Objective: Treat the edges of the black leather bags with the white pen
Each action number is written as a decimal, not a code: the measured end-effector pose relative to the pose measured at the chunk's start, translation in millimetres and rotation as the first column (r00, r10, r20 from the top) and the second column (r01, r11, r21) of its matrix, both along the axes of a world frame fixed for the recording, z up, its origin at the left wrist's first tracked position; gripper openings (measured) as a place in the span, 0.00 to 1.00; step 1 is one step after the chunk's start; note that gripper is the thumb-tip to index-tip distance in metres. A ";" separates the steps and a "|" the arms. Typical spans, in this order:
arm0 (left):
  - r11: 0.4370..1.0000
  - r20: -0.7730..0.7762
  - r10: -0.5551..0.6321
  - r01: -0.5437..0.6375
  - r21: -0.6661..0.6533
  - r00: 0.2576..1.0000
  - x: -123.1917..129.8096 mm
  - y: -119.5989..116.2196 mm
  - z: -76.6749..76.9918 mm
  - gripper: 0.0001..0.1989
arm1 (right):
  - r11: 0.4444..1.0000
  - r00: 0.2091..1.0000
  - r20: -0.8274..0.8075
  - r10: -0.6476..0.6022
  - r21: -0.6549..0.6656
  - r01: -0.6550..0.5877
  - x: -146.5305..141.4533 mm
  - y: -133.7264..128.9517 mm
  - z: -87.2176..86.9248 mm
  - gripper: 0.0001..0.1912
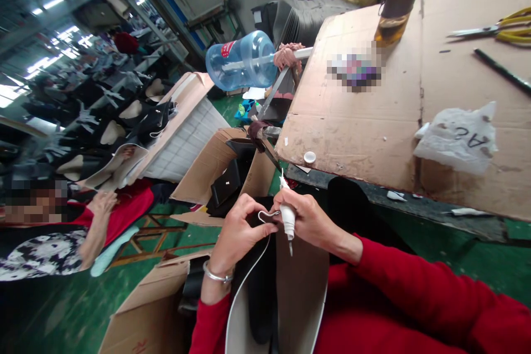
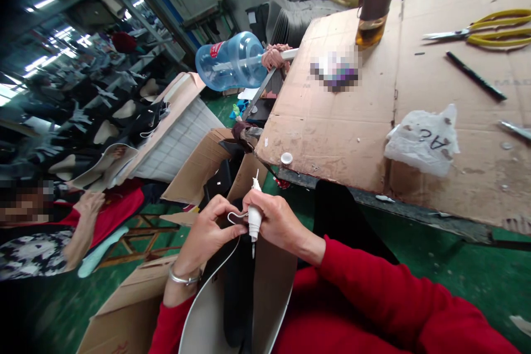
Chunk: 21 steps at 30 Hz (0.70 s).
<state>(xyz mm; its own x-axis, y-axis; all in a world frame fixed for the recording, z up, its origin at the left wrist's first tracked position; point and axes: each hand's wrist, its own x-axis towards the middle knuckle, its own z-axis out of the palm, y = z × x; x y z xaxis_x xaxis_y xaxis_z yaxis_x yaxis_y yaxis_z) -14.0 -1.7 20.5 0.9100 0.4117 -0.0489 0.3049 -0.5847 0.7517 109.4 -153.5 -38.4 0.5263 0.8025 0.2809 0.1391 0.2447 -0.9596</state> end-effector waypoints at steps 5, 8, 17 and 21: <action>0.988 -0.055 -0.103 0.096 -0.123 0.993 13.4 5.9 -3.8 0.17 | 1.000 1.000 -0.025 0.003 0.006 -0.003 3.5 1.1 0.0 0.06; 0.955 -0.149 -0.082 0.035 -0.294 0.985 15.3 6.4 -14.0 0.22 | 1.000 1.000 -0.018 -0.014 0.021 0.014 6.5 1.9 -4.5 0.05; 0.828 -0.089 0.052 -0.093 -0.553 0.995 12.0 -7.2 -26.2 0.11 | 0.997 0.996 -0.054 -0.071 0.020 0.073 12.1 -1.0 -1.9 0.09; 0.856 -0.096 0.065 -0.105 -0.506 0.993 9.7 -5.3 -22.9 0.10 | 1.000 0.998 -0.061 -0.006 0.019 0.008 15.9 -2.7 2.5 0.07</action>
